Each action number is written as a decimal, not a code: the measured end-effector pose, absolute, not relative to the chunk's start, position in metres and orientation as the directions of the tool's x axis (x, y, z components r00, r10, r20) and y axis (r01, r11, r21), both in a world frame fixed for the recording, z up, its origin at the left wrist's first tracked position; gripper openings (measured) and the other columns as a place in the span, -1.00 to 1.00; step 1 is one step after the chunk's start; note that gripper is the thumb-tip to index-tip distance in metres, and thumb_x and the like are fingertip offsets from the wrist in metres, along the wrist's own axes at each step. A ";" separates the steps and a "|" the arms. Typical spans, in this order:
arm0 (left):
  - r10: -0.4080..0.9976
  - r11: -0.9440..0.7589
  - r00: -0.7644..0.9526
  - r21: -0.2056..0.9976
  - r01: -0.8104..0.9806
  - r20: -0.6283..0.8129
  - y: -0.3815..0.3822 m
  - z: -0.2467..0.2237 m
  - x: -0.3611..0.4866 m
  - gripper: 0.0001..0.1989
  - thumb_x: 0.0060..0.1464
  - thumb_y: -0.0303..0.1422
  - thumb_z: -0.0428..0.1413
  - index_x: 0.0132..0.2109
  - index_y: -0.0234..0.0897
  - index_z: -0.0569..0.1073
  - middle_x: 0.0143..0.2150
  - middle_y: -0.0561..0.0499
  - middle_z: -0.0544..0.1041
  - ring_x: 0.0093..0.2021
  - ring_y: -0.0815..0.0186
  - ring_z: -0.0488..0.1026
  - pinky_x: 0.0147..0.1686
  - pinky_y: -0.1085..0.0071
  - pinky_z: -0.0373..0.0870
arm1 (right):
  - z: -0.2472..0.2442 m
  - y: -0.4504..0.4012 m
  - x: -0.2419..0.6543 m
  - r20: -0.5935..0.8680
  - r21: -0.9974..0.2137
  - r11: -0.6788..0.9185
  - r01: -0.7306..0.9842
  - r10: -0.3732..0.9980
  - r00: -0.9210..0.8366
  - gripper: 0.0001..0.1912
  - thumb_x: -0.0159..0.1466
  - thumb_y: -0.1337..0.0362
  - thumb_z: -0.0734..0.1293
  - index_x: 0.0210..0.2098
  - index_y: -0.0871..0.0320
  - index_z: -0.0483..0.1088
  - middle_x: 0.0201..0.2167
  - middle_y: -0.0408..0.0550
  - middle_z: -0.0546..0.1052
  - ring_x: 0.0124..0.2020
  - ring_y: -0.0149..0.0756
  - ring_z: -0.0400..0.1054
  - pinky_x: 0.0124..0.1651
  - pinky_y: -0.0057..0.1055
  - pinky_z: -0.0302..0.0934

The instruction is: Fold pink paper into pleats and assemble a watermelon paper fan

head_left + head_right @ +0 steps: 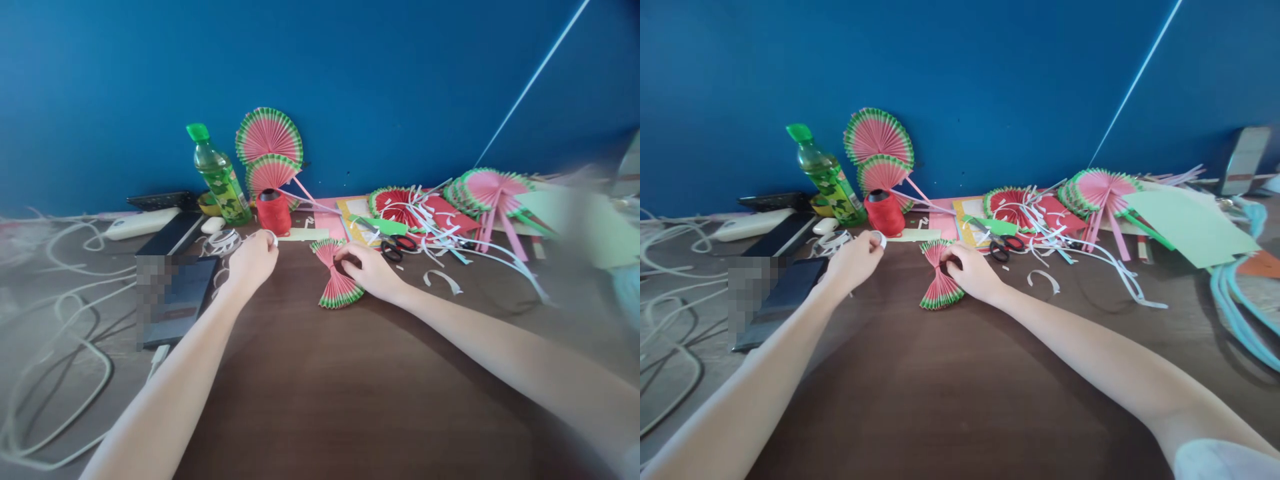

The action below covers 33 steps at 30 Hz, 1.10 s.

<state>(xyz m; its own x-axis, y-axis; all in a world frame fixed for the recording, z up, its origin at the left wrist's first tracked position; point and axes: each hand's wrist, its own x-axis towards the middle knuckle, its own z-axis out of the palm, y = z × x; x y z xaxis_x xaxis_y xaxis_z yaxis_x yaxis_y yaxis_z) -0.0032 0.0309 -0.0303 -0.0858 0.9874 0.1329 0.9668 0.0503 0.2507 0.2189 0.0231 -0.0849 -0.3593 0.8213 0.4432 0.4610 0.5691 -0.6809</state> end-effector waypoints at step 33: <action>0.838 -0.504 0.393 0.814 0.287 0.380 0.006 -0.077 0.053 -0.54 0.12 -0.46 -0.08 0.17 -0.23 0.06 -0.12 -0.06 0.49 -0.18 0.32 0.45 -0.06 0.27 0.33 | -0.079 0.010 0.220 0.696 -0.431 0.755 0.493 0.627 -0.352 -0.43 0.25 0.33 0.17 0.22 -0.03 -0.06 0.11 0.08 0.19 0.19 -0.11 0.06 0.19 -0.01 0.06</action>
<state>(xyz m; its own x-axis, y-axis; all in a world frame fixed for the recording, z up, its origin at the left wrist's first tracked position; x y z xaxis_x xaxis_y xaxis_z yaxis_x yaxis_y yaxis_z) 0.0530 0.0056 -0.0769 0.3926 0.8375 0.3800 0.2872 -0.5042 0.8144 0.2196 0.0102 -0.0790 -0.3516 0.6265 0.6956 0.4933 0.7555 -0.4311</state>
